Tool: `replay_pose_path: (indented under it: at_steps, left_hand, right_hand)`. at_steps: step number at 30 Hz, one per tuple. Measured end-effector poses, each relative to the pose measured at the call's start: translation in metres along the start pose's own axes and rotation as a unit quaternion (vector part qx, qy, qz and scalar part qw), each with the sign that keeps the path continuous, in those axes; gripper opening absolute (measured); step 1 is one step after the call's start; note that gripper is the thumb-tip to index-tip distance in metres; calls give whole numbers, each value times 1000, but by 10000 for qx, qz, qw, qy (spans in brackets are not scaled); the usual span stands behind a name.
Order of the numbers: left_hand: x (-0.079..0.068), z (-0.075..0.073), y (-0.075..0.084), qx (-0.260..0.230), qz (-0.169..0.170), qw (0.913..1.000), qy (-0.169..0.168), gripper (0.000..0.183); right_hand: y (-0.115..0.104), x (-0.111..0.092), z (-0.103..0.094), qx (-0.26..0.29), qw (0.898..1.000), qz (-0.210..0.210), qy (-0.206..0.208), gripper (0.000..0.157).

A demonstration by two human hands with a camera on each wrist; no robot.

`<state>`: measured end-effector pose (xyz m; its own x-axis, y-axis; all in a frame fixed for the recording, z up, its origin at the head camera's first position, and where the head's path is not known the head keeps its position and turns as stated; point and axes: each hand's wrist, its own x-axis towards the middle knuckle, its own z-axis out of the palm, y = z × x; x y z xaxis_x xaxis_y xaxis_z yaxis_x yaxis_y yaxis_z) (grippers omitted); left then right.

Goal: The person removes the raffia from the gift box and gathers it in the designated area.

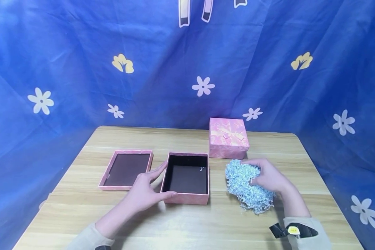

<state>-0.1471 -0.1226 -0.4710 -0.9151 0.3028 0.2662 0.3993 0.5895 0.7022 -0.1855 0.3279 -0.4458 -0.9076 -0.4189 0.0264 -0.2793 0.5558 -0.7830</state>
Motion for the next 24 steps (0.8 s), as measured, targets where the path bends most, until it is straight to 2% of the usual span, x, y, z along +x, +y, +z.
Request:
replay_pose_path:
  at_steps: [7,16,24]
  left_hand:
    - [0,1,-1,58,50,10000,58,111]
    - [0,1,-1,-11,65,10000,28,110]
    - [-1,0,0,24,-29,10000,51,109]
  right_hand:
    - [12,3,10,-230,9997,28,-95,69]
    - [16,4,17,-264,9993,185,-178,71]
    - [16,6,24,-408,9988,51,-252,68]
